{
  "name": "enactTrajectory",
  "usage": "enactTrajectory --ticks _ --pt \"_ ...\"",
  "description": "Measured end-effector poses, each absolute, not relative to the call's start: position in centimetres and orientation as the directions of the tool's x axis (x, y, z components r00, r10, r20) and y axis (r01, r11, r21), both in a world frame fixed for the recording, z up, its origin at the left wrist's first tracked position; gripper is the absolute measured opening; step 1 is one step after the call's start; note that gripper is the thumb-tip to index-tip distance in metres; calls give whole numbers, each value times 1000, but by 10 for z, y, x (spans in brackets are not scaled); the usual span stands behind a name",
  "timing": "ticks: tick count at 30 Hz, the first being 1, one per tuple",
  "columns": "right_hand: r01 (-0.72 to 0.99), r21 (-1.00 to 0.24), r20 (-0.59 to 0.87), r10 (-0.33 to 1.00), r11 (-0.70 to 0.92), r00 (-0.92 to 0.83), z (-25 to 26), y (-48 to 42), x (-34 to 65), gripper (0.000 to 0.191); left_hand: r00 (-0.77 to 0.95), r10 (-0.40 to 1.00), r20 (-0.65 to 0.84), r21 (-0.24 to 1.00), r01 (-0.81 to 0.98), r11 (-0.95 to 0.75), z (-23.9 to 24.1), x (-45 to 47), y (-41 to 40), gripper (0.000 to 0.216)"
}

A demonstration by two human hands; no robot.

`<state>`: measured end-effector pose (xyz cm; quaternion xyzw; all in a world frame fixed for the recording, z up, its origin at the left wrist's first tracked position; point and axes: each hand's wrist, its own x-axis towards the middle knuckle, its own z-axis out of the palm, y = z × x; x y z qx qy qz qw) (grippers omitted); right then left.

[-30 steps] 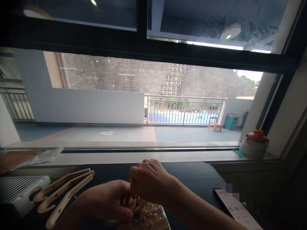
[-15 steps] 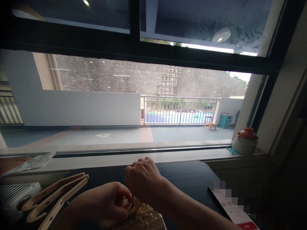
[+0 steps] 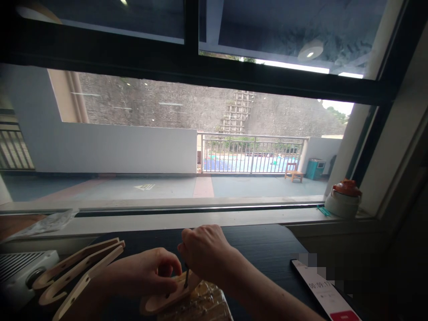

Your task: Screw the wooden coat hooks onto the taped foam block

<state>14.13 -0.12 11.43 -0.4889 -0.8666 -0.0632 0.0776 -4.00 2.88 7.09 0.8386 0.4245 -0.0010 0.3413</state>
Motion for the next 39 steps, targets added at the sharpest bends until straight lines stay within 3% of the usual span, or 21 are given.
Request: enactTrajectory --ticks 6,12,18,27,39 --pt "709 -61 49 711 703 -701 139 -1 154 20 676 669 -310 613 680 -403 68 -38 30 28" --pt "729 -70 57 732 681 -679 131 4 153 22 647 665 -373 606 712 -354 75 -39 24 34" --pt "756 -52 117 755 653 -645 121 8 154 24 645 678 -352 587 717 -377 71 -38 24 27" --pt "703 -81 6 706 706 -708 134 6 158 23 615 729 -301 501 752 -428 71 -30 22 23" --pt "756 -70 15 758 651 -652 133 7 156 29 563 769 -304 464 792 -397 65 -26 20 23"
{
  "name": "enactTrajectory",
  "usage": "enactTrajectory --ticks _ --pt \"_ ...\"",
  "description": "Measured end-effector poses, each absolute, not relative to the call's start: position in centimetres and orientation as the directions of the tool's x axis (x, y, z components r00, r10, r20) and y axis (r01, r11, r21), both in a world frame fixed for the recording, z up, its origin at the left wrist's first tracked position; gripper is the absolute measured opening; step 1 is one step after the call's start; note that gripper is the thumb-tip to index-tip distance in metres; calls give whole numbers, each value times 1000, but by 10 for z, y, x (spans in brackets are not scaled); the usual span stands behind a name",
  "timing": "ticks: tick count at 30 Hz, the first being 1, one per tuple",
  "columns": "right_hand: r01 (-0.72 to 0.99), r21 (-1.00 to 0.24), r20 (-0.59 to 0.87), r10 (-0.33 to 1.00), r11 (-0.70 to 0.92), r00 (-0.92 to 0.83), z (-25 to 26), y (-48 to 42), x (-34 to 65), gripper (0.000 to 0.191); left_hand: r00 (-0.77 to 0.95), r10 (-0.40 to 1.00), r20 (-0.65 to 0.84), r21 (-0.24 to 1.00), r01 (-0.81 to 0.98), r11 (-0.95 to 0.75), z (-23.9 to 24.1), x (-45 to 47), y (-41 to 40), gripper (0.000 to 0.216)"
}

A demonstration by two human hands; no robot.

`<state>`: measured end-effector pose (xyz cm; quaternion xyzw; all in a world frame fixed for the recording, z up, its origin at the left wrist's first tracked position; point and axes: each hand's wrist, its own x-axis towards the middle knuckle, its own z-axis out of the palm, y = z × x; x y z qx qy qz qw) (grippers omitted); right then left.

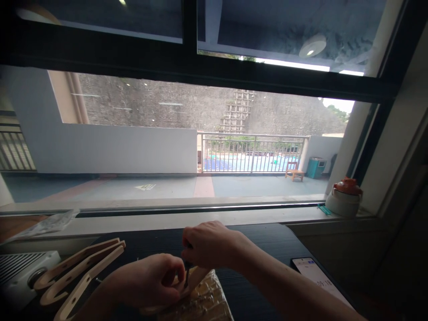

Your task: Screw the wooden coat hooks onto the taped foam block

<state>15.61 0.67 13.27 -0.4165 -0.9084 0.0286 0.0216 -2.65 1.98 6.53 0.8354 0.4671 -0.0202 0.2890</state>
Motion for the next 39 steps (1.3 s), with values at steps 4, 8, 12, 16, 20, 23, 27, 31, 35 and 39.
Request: enactTrajectory --ticks 4,8,12,16,20,23,27,31,35,39 --pt "733 -100 15 737 673 -676 138 5 160 27 571 772 -278 429 793 -432 69 -25 18 21" --pt "719 -109 26 725 687 -688 133 6 159 22 577 767 -279 413 794 -447 71 -24 16 24" --pt "746 -134 60 757 652 -651 124 5 159 23 587 763 -270 415 786 -458 71 -24 16 23" --pt "787 -117 67 796 605 -602 121 5 157 22 592 763 -260 426 779 -459 68 -24 18 23" --pt "776 -67 76 779 627 -623 124 5 156 25 591 762 -264 448 775 -446 64 -25 20 22" --pt "750 -43 88 750 660 -655 127 4 154 24 593 765 -253 451 772 -449 63 -25 20 21" --pt "749 -15 86 748 662 -659 126 4 151 22 598 767 -234 449 766 -460 63 -25 19 21" --pt "799 -37 71 799 600 -597 122 5 147 22 585 770 -254 449 777 -442 63 -25 20 22" --pt "832 -33 94 830 554 -549 120 5 150 25 581 772 -256 444 780 -440 64 -25 20 23" --pt "787 -29 61 787 617 -614 127 4 157 27 586 765 -267 437 782 -446 66 -24 19 24"
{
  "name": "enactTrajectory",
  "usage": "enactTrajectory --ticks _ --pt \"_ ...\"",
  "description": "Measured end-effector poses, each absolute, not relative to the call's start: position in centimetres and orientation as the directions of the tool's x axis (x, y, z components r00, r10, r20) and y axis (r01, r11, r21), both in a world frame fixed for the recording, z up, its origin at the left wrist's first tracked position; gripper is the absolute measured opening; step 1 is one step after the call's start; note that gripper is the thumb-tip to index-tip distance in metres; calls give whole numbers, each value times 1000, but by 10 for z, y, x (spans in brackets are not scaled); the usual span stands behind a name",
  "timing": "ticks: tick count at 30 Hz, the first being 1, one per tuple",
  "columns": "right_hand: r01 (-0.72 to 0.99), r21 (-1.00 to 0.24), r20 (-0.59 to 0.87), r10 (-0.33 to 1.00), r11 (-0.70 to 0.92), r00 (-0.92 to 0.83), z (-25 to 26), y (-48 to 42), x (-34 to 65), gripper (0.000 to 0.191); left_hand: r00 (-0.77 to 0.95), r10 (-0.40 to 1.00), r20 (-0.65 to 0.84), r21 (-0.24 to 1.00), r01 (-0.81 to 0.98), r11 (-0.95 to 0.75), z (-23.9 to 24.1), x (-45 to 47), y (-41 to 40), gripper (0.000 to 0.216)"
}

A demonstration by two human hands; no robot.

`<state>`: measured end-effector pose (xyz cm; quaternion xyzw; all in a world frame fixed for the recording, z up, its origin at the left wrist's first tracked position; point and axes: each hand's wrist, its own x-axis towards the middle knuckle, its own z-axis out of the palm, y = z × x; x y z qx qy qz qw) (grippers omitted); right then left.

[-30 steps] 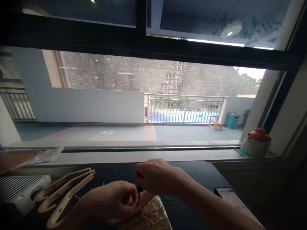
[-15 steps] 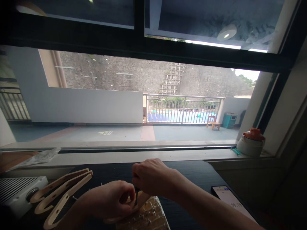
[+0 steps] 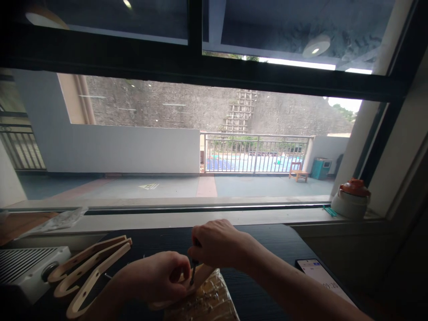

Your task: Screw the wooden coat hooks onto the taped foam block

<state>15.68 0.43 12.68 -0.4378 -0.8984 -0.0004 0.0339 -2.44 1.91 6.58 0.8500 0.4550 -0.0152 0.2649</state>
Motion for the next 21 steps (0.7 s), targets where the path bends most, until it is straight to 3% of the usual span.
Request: enactTrajectory --ticks 10,21 --pt "729 -69 45 732 681 -680 131 8 153 22 577 775 -259 425 788 -445 59 -25 20 25" --pt "781 46 34 781 622 -624 132 6 149 28 575 773 -268 425 791 -440 61 -23 21 24"
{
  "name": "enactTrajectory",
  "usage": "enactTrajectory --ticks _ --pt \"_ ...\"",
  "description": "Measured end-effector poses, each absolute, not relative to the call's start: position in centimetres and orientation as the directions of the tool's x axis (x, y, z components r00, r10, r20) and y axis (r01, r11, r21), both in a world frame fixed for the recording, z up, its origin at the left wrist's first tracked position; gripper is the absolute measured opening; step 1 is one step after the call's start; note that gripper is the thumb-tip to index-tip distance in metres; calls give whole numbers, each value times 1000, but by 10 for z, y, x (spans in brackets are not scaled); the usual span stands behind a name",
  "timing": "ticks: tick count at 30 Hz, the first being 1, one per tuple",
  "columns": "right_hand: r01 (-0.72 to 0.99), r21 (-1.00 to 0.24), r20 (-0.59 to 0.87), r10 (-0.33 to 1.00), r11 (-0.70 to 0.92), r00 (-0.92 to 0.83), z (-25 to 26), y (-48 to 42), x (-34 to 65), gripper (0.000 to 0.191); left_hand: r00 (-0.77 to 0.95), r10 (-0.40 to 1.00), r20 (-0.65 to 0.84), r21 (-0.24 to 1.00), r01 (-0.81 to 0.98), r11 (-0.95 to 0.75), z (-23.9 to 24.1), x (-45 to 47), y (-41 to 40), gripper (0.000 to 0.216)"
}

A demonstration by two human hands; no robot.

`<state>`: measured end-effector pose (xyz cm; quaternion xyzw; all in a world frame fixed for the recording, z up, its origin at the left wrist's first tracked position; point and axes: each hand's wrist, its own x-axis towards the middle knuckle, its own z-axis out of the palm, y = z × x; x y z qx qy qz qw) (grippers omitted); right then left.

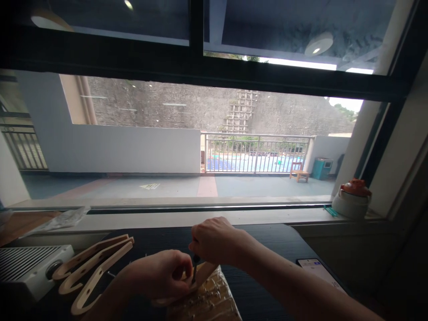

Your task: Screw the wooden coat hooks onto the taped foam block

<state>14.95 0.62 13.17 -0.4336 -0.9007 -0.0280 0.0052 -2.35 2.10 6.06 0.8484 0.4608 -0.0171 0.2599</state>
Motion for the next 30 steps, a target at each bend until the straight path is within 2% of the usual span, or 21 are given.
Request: enactTrajectory --ticks 7,16,23,26,30 --pt "717 -51 -38 716 695 -697 143 0 152 24 600 762 -243 398 778 -486 65 -22 18 22" --pt "765 -116 4 770 634 -638 129 6 157 23 611 751 -249 416 768 -487 60 -23 22 22" --pt "790 -68 34 793 609 -609 123 3 161 26 619 751 -228 419 759 -498 66 -23 18 21" --pt "774 -21 57 774 633 -631 127 3 159 25 608 759 -233 434 763 -479 66 -23 17 21" --pt "723 -23 90 722 691 -686 127 5 154 21 595 770 -231 428 773 -469 61 -24 18 20"
